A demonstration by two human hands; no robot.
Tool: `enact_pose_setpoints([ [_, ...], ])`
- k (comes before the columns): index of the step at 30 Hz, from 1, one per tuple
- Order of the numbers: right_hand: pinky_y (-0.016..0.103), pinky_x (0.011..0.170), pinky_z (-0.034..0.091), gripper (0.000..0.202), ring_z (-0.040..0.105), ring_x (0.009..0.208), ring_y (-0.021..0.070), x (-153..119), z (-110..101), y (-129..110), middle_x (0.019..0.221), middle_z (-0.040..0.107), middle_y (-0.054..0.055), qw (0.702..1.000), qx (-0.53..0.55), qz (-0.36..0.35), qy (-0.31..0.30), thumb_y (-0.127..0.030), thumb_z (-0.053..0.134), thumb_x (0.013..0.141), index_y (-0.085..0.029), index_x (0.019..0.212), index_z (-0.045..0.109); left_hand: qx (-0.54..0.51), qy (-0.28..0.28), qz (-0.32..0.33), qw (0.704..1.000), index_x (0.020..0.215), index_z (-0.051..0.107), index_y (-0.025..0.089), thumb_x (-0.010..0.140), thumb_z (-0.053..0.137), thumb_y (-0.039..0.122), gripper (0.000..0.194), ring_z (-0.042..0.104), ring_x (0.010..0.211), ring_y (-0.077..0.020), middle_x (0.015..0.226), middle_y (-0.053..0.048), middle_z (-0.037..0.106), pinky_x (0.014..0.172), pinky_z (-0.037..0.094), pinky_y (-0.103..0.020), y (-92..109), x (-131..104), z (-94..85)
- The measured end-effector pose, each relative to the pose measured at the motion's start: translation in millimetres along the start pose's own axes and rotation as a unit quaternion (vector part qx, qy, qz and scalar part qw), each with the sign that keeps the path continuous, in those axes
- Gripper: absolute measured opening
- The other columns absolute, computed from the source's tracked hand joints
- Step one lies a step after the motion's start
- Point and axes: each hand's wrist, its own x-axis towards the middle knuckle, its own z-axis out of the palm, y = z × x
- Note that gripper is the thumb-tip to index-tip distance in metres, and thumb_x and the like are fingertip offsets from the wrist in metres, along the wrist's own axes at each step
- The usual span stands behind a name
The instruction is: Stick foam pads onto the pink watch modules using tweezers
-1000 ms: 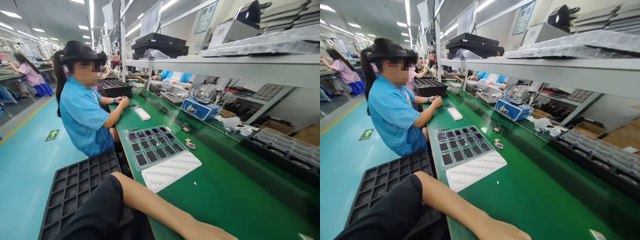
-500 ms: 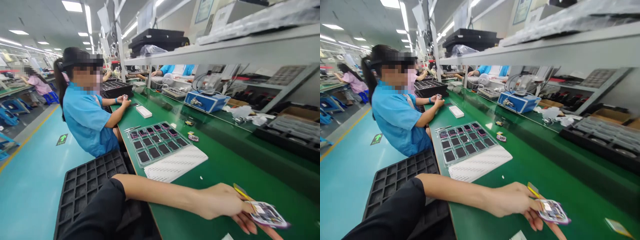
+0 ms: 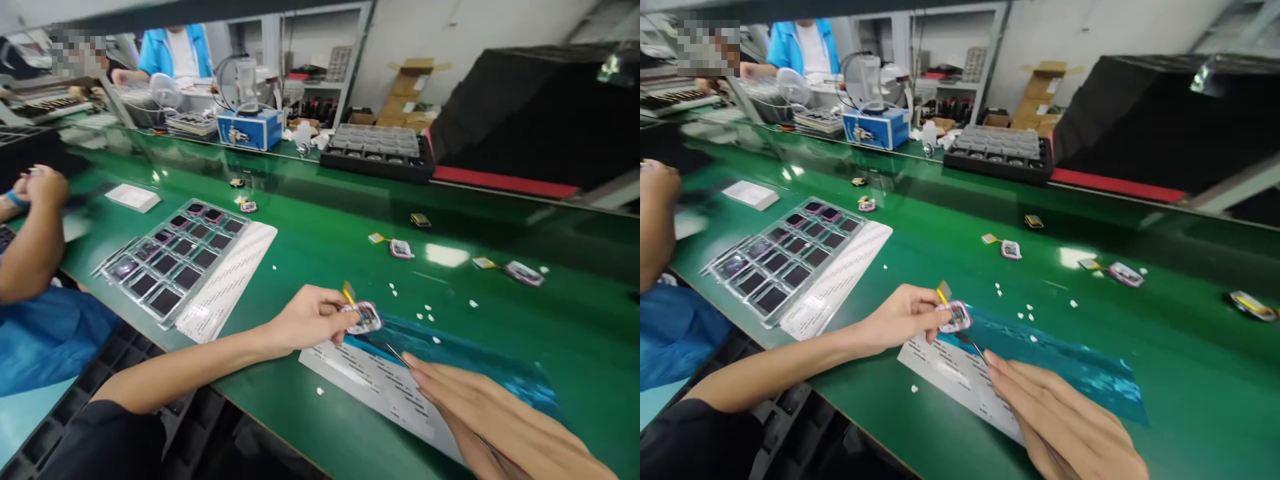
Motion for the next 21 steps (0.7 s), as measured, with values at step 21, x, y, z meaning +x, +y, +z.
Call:
enact_pose_setpoints([
  [21, 0.031, 0.092, 0.069, 0.068, 0.075, 0.119, 0.0209, 14.7, 21.6, -22.3, 0.133, 0.076, -0.002, 0.994, 0.045, 0.038, 0.093, -0.002, 0.056, 0.103, -0.035, 0.161, 0.049, 0.033, 0.062, 0.036, 0.997, 0.067, 0.048, 0.022, 0.077, 0.083, 0.031, 0.038, 0.072, 0.053, -0.0166, 0.059, 0.006, 0.056, 0.054, 0.054, -0.026, -0.2, -17.1, 22.3],
])
